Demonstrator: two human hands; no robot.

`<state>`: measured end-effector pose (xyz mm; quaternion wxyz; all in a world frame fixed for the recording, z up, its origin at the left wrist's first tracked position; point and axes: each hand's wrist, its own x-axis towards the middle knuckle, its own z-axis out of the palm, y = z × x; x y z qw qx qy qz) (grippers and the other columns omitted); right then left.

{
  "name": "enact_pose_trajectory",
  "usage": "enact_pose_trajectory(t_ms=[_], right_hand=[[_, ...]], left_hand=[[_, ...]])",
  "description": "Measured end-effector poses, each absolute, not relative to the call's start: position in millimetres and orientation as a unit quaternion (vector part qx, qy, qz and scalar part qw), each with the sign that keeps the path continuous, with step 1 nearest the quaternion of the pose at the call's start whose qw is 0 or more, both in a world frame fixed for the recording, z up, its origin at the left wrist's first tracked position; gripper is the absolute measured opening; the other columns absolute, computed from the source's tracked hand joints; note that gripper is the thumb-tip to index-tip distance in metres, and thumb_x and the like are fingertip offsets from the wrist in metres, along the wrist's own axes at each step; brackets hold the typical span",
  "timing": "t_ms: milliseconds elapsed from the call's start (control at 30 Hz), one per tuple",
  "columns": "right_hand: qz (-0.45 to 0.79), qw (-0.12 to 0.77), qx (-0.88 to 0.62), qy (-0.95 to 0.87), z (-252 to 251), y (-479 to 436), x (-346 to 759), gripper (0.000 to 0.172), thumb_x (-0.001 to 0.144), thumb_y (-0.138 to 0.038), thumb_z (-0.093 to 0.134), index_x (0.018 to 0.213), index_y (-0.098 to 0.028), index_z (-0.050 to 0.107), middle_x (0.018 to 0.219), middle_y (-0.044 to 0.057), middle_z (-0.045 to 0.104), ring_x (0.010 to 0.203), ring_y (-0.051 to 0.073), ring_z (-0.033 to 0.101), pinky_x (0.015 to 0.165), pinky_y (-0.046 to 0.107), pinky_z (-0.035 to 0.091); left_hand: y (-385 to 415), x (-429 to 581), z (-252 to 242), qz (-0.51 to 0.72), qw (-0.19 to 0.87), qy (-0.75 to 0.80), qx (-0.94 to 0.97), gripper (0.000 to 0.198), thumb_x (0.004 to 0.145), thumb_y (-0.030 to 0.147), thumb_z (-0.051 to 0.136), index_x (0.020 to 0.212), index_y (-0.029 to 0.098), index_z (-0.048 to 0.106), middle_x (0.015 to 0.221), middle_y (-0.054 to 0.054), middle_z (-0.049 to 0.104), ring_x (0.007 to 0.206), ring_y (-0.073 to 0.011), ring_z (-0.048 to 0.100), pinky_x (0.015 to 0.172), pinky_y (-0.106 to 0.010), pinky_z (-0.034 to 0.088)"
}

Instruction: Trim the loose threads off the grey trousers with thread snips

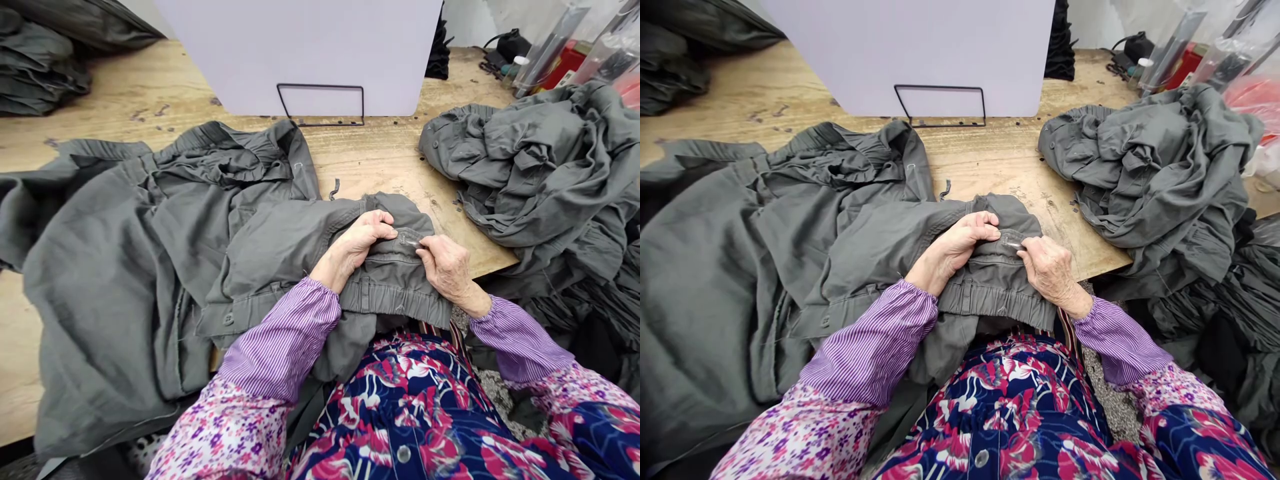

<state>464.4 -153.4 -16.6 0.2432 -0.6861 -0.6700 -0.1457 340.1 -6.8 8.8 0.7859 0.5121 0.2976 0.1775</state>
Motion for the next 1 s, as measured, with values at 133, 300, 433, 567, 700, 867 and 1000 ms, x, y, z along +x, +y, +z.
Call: enact_pose_trajectory(t_ms=[133, 300, 433, 567, 700, 867, 1000], right_hand=[[-0.158, 0.226, -0.676, -0.683, -16, -156, 463, 0.019, 0.091, -0.029, 0.042, 0.09, -0.015, 0.055, 0.078, 0.008, 0.061, 0.074, 0.019, 0.051, 0.064, 0.03, 0.035], [-0.15, 0.201, -0.688, -0.681, -15, -155, 462, 0.021, 0.092, -0.029, 0.04, 0.085, -0.016, 0.055, 0.076, 0.006, 0.061, 0.071, 0.018, 0.05, 0.062, 0.029, 0.033], [-0.106, 0.203, -0.703, -0.673, -4, -155, 463, 0.02, 0.092, -0.029, 0.04, 0.084, -0.017, 0.054, 0.078, 0.005, 0.061, 0.072, 0.016, 0.053, 0.063, 0.028, 0.032], [-0.096, 0.124, -0.714, -0.683, 12, -153, 461, 0.019, 0.09, -0.031, 0.042, 0.083, -0.017, 0.053, 0.078, 0.005, 0.061, 0.072, 0.017, 0.053, 0.061, 0.029, 0.029], [-0.1, 0.074, -0.703, -0.7, 21, -149, 457, 0.02, 0.091, -0.031, 0.042, 0.08, -0.018, 0.052, 0.073, 0.005, 0.06, 0.069, 0.017, 0.053, 0.059, 0.029, 0.026], [-0.075, 0.161, -0.727, -0.664, 21, -150, 465, 0.018, 0.09, -0.031, 0.042, 0.082, -0.018, 0.053, 0.072, 0.004, 0.06, 0.066, 0.016, 0.054, 0.06, 0.028, 0.029], [-0.037, 0.327, -0.77, -0.546, 15, -163, 487, 0.019, 0.087, -0.035, 0.046, 0.094, -0.018, 0.052, 0.078, 0.004, 0.06, 0.065, 0.015, 0.053, 0.06, 0.027, 0.035]], left_hand=[[-7, 340, 8, 0.175, 0.789, 0.3, 0.507, 0.025, 0.051, 0.006, 0.061, 0.073, 0.013, 0.053, 0.055, 0.006, 0.051, 0.049, -0.0046, 0.045, 0.051, -0.018, 0.033], [-9, 339, 8, 0.183, 0.775, 0.298, 0.526, 0.025, 0.052, 0.007, 0.061, 0.074, 0.013, 0.053, 0.054, 0.006, 0.049, 0.049, -0.0045, 0.042, 0.05, -0.018, 0.03], [-10, 338, 9, 0.186, 0.771, 0.295, 0.533, 0.024, 0.052, 0.007, 0.06, 0.074, 0.014, 0.053, 0.055, 0.007, 0.047, 0.05, -0.0049, 0.041, 0.051, -0.019, 0.03], [-11, 339, 9, 0.197, 0.764, 0.294, 0.539, 0.021, 0.054, 0.006, 0.058, 0.073, 0.014, 0.054, 0.057, 0.006, 0.047, 0.051, -0.0053, 0.04, 0.051, -0.019, 0.031], [-11, 341, 8, 0.197, 0.766, 0.301, 0.533, 0.018, 0.058, 0.004, 0.056, 0.073, 0.014, 0.055, 0.059, 0.005, 0.049, 0.053, -0.0055, 0.043, 0.053, -0.018, 0.033], [-8, 341, 4, 0.207, 0.785, 0.287, 0.509, 0.007, 0.071, 0.01, 0.053, 0.075, 0.015, 0.049, 0.058, 0.002, 0.057, 0.051, -0.0074, 0.049, 0.051, -0.019, 0.035], [0, 336, 1, 0.277, 0.795, 0.255, 0.475, 0.005, 0.076, 0.017, 0.051, 0.077, 0.016, 0.046, 0.066, -0.003, 0.064, 0.054, -0.0084, 0.056, 0.057, -0.02, 0.043]])
